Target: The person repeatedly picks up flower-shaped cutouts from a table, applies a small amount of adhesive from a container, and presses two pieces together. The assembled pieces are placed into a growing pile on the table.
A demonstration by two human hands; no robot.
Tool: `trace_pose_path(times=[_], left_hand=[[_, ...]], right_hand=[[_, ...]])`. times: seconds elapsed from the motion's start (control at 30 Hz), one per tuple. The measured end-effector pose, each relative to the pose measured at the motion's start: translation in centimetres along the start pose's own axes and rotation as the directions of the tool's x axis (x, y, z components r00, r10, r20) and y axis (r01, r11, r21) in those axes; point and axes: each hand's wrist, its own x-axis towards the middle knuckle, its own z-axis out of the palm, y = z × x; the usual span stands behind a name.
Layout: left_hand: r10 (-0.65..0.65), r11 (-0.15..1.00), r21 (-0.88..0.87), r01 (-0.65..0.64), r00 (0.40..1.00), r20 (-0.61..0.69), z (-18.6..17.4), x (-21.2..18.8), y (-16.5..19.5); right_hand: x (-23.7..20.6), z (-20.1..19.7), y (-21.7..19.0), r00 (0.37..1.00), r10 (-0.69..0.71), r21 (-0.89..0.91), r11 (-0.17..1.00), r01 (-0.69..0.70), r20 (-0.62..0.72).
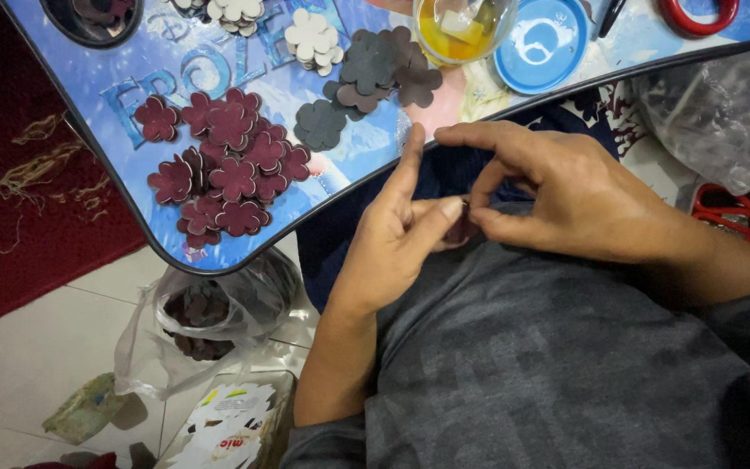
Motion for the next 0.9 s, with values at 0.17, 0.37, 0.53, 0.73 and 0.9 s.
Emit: trace_pose_path(times=[0.17, 0.37, 0.53, 0.73, 0.9], left_hand=[[-0.004, 0.999, -0.042, 0.004, 1.000, 0.003, 0.3, 0.3, -0.9], [-0.028, 0.996, -0.088, 0.029, 1.000, 0.009, 1.0, 0.6, -2.7], [0.032, 0.989, -0.146, -0.035, 0.999, -0.024, 2.6, 1.4, -2.9], [0.151, 0.980, -0.121, -0.160, 0.985, -0.084, 4.9, 1.2, -3.7], [0.183, 0.978, -0.092, -0.189, 0.981, -0.061, 7.3, 2.3, -3.8]], right_hand=[[-0.2, 0.1, 0.5, 0.997, -0.065, -0.033, 0.997, 0.064, -0.034], [-1.3, 0.4, 1.9, 0.988, -0.145, -0.048, 0.989, 0.142, -0.056], [-3.1, -1.3, 3.7, 0.994, 0.005, 0.056, 0.998, 0.001, -0.106], [-5.1, -1.6, 6.3, 0.990, -0.027, 0.265, 0.962, 0.063, -0.139], [-5.7, -2.2, 7.9, 0.992, -0.002, 0.414, 0.908, 0.054, -0.124]])
